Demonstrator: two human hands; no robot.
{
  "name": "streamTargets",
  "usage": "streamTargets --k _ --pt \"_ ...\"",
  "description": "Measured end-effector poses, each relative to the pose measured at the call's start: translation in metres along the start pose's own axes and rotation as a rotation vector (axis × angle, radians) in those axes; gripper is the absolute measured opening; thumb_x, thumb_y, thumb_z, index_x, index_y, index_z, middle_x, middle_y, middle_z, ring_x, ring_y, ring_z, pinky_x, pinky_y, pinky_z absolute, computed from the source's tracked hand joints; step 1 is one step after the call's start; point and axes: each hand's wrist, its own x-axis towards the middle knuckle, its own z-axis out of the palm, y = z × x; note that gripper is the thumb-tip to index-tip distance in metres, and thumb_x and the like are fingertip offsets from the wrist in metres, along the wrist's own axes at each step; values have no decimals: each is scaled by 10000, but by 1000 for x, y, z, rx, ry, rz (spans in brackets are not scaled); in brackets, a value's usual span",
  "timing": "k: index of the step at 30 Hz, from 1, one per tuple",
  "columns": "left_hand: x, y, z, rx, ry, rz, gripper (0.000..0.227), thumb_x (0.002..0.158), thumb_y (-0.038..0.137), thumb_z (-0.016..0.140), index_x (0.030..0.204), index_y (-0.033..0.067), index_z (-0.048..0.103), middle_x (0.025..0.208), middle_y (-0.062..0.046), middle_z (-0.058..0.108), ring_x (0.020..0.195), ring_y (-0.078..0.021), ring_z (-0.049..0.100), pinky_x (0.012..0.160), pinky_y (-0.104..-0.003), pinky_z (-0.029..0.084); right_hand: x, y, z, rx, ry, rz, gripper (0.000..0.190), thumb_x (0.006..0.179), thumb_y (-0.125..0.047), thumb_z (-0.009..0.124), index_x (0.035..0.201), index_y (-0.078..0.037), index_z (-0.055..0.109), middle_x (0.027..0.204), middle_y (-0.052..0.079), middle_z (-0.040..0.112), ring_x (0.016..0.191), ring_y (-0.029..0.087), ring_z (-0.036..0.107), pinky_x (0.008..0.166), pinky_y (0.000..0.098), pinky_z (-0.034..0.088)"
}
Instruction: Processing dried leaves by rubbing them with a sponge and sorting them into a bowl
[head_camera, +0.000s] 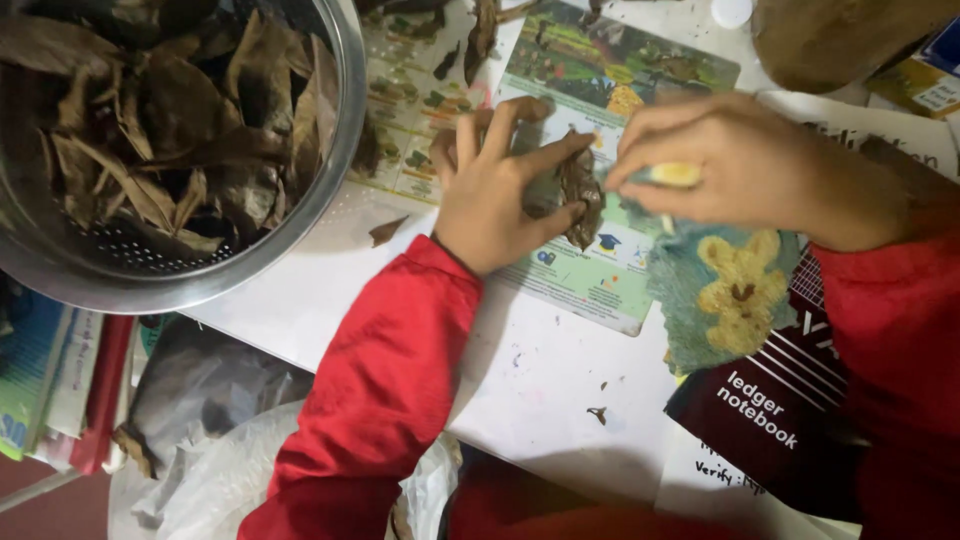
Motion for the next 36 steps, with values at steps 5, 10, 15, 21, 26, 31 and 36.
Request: streamTargets --k 5,10,15,21,26,31,36 --pt "2 -6 -8 -43 -63 59 730 718 594 915 1378 435 645 1421 -15 364 1223 -385 309 942 -728 387 14 -17 18 -146 -26 -93 103 905 -94 737 997 -115 777 985 49 716 921 186 637 789 312 580" --pt "1 -7 -9 -94 -69 53 688 673 531 926 1287 347 676 1433 -14 343 1262 -389 288 956 -779 331 23 -25 24 -414 131 -91 120 917 -22 801 1031 -58 790 990 37 686 941 208 600 647 332 575" --pt "0 -12 -1 -26 -23 69 914 663 645 926 1432 337 539 1445 1 340 1235 -355 326 955 -686 398 26 -22 25 -461 261 -119 132 947 87 762 1051 7 775 1073 103 662 1014 281 580 809 397 557" --pt "0 -12 -1 -76 -5 81 881 684 616 942 1436 334 580 1383 16 367 1239 -351 312 906 -694 480 17 -11 25 -239 31 -228 124 878 -74 796 994 -113 815 929 44 764 823 169 673 692 294 605" --pt "1 -8 -6 -22 -54 57 884 674 629 938 1423 345 563 1406 -30 346 1240 -400 304 928 -788 378 28 -20 34 -281 75 -70 22 970 -30 745 960 -34 764 953 74 707 871 225 631 690 333 593" --pt "0 -8 -5 -13 -53 40 1007 621 674 945 1463 350 496 1430 10 359 1258 -361 315 1034 -753 282 29 -22 34 -518 295 -34 54 1025 -14 783 984 -48 772 1077 56 667 972 266 584 588 398 516" --pt "-1 -13 -1 -24 -35 72 959 669 697 927 1476 337 556 1414 -9 346 1258 -364 308 1012 -758 339 16 -8 13 -145 112 -185 57 916 38 797 937 31 745 911 156 708 828 235 669 782 314 616"
